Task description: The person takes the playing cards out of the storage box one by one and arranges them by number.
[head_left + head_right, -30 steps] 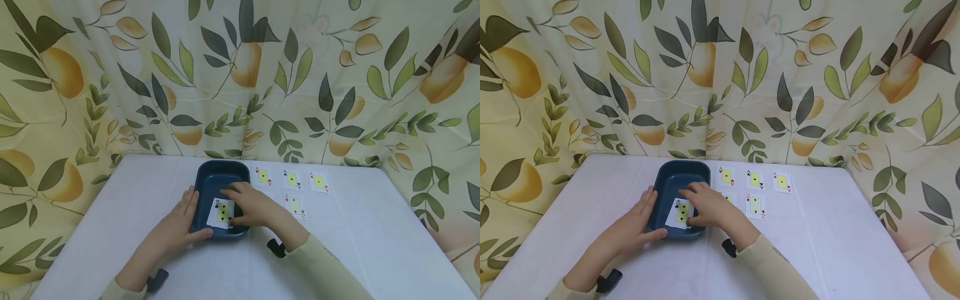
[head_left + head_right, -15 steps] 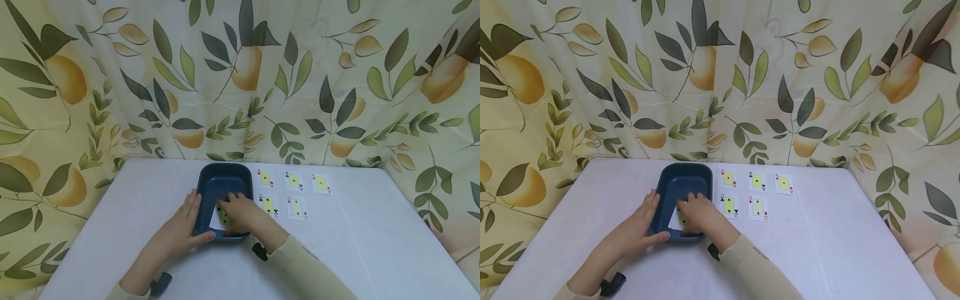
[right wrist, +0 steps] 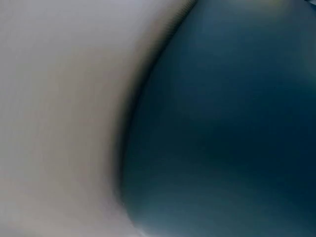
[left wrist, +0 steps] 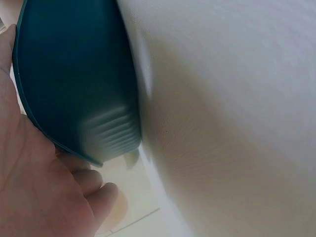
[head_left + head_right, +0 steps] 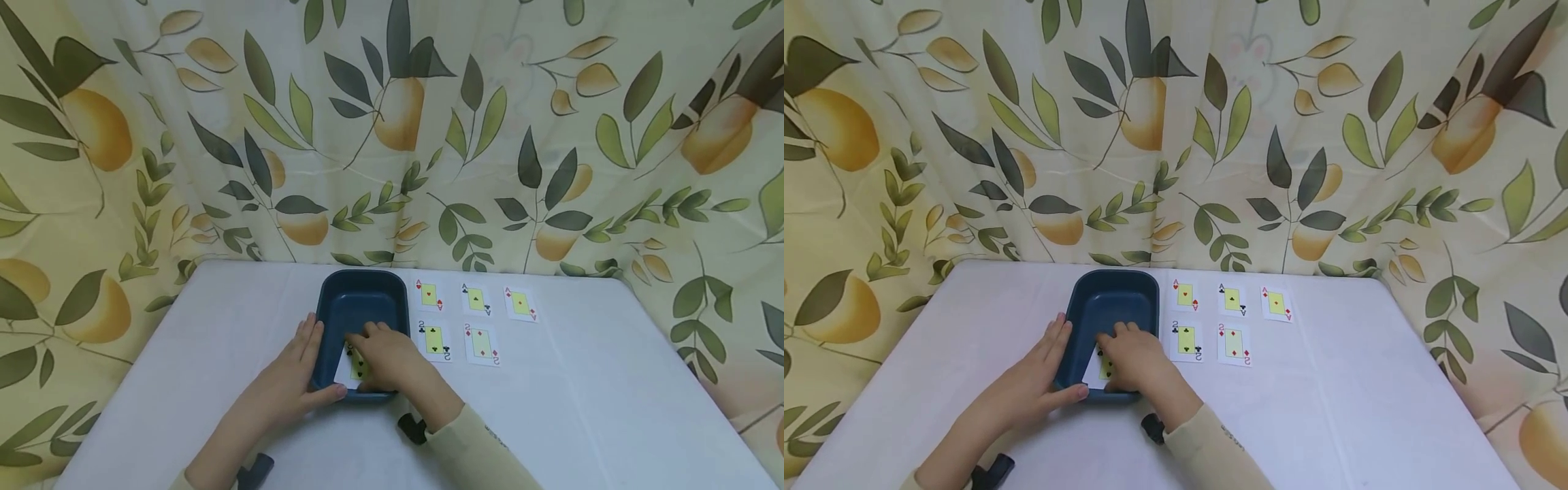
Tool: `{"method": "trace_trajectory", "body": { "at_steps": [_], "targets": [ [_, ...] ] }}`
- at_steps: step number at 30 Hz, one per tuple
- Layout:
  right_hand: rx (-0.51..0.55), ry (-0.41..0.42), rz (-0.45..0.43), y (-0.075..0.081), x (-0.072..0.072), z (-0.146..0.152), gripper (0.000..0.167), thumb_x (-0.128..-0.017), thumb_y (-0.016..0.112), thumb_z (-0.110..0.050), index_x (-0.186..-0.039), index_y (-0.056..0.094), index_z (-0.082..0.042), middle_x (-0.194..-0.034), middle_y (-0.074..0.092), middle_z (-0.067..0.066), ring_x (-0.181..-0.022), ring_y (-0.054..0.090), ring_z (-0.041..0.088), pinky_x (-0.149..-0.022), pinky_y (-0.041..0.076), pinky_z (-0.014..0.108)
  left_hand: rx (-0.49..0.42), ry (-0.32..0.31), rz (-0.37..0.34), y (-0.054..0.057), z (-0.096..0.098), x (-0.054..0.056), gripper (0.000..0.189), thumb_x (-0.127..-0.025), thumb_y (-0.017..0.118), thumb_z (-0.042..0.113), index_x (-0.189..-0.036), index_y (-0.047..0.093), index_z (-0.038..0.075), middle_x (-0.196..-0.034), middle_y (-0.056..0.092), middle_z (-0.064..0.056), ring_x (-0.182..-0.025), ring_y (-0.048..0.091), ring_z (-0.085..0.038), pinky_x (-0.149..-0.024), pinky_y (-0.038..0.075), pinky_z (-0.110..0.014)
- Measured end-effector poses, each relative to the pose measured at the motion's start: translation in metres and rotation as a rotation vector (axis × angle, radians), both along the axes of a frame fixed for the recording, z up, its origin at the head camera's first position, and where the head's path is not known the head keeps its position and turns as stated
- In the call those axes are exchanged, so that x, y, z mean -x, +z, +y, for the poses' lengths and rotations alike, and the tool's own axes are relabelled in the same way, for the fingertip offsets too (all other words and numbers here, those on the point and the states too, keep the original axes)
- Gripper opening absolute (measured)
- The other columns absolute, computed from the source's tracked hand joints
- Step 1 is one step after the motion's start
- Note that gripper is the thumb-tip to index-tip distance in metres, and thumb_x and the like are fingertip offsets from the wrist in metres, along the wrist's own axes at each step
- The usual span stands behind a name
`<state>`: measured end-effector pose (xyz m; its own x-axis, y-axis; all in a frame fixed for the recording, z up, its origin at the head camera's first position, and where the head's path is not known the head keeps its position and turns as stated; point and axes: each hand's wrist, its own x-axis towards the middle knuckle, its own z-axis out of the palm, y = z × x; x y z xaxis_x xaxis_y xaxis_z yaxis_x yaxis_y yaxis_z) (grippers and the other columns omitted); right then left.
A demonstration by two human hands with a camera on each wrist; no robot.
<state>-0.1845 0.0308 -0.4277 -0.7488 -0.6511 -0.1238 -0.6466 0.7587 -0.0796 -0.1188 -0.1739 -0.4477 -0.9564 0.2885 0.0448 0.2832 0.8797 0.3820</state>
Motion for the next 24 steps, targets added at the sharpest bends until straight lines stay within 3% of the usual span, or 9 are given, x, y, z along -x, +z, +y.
{"method": "trace_trajectory", "body": {
  "at_steps": [11, 24],
  "targets": [
    [0.046, -0.011, 0.026, -0.0029, 0.0020, 0.0006, 0.086, -0.071, 0.086, -0.053, -0.144, 0.054, -0.022, -0.128, 0.061, 0.004, -0.110, 0.055, 0.019, -0.095, 0.053, 0.035, -0.005, 0.008, -0.010, 0.0016, 0.0019, 0.0007, 0.115, -0.082, 0.056, 0.079, -0.160, 0.014, 0.005, -0.168, 0.004, -0.013, -0.154, 0.011, -0.032, -0.113, 0.034, -0.057],
    [0.219, -0.056, 0.011, -0.0051, -0.0015, 0.0056, 0.091, -0.073, 0.086, -0.049, -0.150, 0.047, -0.022, -0.125, 0.054, 0.002, -0.098, 0.052, 0.013, -0.081, 0.055, 0.026, 0.010, 0.000, -0.017, 0.0049, 0.0028, -0.0003, 0.117, -0.081, 0.049, 0.084, -0.160, 0.014, 0.004, -0.168, 0.004, -0.012, -0.154, 0.010, -0.032, -0.114, 0.034, -0.056]
  ]
}}
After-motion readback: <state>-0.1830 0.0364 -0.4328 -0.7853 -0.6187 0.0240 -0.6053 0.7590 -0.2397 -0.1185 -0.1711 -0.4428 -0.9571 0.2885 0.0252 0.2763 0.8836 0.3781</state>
